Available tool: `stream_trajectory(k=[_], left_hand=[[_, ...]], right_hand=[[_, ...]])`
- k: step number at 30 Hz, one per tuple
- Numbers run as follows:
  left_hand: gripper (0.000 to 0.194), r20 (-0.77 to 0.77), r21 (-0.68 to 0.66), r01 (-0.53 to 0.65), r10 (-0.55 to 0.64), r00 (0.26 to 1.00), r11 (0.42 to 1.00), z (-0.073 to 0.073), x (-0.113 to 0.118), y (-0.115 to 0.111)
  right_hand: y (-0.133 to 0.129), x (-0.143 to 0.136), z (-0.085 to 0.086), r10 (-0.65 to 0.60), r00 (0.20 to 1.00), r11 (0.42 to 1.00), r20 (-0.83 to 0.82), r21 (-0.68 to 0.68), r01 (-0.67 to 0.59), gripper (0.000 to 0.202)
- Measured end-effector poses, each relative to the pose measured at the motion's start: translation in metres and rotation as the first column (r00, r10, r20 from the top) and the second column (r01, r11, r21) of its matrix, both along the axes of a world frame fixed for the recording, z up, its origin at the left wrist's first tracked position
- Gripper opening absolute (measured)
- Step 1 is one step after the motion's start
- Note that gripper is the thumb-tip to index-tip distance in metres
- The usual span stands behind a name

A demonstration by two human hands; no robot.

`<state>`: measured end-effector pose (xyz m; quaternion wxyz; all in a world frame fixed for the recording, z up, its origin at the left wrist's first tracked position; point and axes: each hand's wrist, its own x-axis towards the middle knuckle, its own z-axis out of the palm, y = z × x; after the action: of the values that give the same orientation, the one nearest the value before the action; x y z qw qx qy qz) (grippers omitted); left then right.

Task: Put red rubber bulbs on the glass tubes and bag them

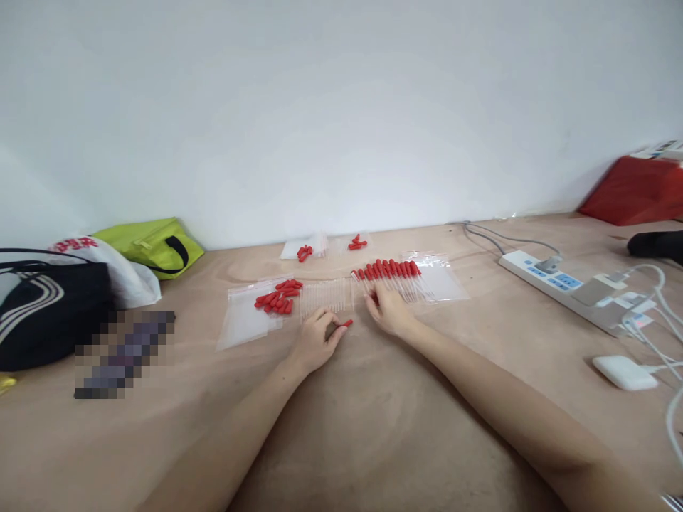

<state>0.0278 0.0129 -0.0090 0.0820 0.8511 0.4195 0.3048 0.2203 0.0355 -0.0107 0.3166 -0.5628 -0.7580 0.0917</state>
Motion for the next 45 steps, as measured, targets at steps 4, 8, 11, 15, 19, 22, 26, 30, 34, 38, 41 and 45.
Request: stream_trajectory(k=[4, 8, 11, 15, 19, 22, 26, 30, 34, 38, 41, 45], left_hand=[[0.012, 0.004, -0.027, 0.016, -0.015, 1.0, 1.0, -0.005, -0.001, 0.0], [0.022, -0.017, -0.023, 0.001, -0.002, 1.0, 1.0, -0.007, 0.003, 0.0], [0.014, -0.034, -0.051, -0.051, 0.049, 0.998, 0.997, -0.007, 0.006, 0.0], [0.012, 0.013, -0.064, -0.044, 0.045, 0.999, 0.997, -0.006, 0.007, -0.001], [0.009, 0.054, -0.095, -0.066, 0.072, 0.996, 0.993, -0.005, 0.005, 0.0], [0.008, 0.054, -0.11, -0.083, 0.089, 0.995, 0.99, -0.006, 0.006, 0.001], [0.009, 0.09, -0.128, -0.064, 0.076, 0.993, 0.99, -0.004, 0.008, 0.0], [0.009, 0.152, -0.133, -0.013, 0.034, 0.988, 0.991, 0.001, 0.01, -0.003], [0.011, 0.102, -0.135, 0.017, -0.003, 0.995, 0.991, 0.004, 0.011, -0.005], [0.01, 0.065, -0.126, 0.022, -0.014, 0.998, 0.992, 0.003, 0.01, -0.006], [0.012, 0.048, -0.103, 0.052, -0.047, 0.998, 0.993, 0.002, 0.009, -0.007], [0.014, 0.025, -0.073, 0.058, -0.057, 0.998, 0.996, 0.002, 0.008, -0.008]], right_hand=[[-0.019, 0.026, -0.015, 0.177, 0.983, 0.977, -0.049, 0.13, -0.169, 0.013], [-0.025, 0.034, -0.02, 0.222, 0.975, 0.954, -0.028, 0.213, -0.211, 0.027], [-0.026, 0.031, -0.021, 0.263, 0.965, 0.944, 0.025, 0.201, -0.262, 0.034], [-0.029, 0.027, -0.019, 0.283, 0.958, 0.942, 0.045, 0.176, -0.286, 0.026], [-0.032, 0.027, -0.014, 0.253, 0.967, 0.956, 0.016, 0.152, -0.253, 0.019], [-0.032, 0.027, -0.013, 0.246, 0.969, 0.961, 0.016, 0.128, -0.246, 0.02], [-0.032, 0.025, -0.013, 0.28, 0.96, 0.954, 0.016, 0.113, -0.28, 0.021], [-0.033, 0.024, -0.013, 0.321, 0.947, 0.942, 0.005, 0.103, -0.32, 0.021], [-0.032, 0.026, -0.012, 0.348, 0.938, 0.935, -0.006, 0.078, -0.346, 0.022], [-0.029, 0.028, -0.012, 0.397, 0.917, 0.917, 0.016, 0.038, -0.398, 0.025], [-0.028, 0.03, -0.01, 0.428, 0.902, 0.903, 0.06, 0.018, -0.43, 0.025], [-0.03, 0.031, -0.004, 0.378, 0.911, 0.921, 0.166, 0.029, -0.387, 0.023]])
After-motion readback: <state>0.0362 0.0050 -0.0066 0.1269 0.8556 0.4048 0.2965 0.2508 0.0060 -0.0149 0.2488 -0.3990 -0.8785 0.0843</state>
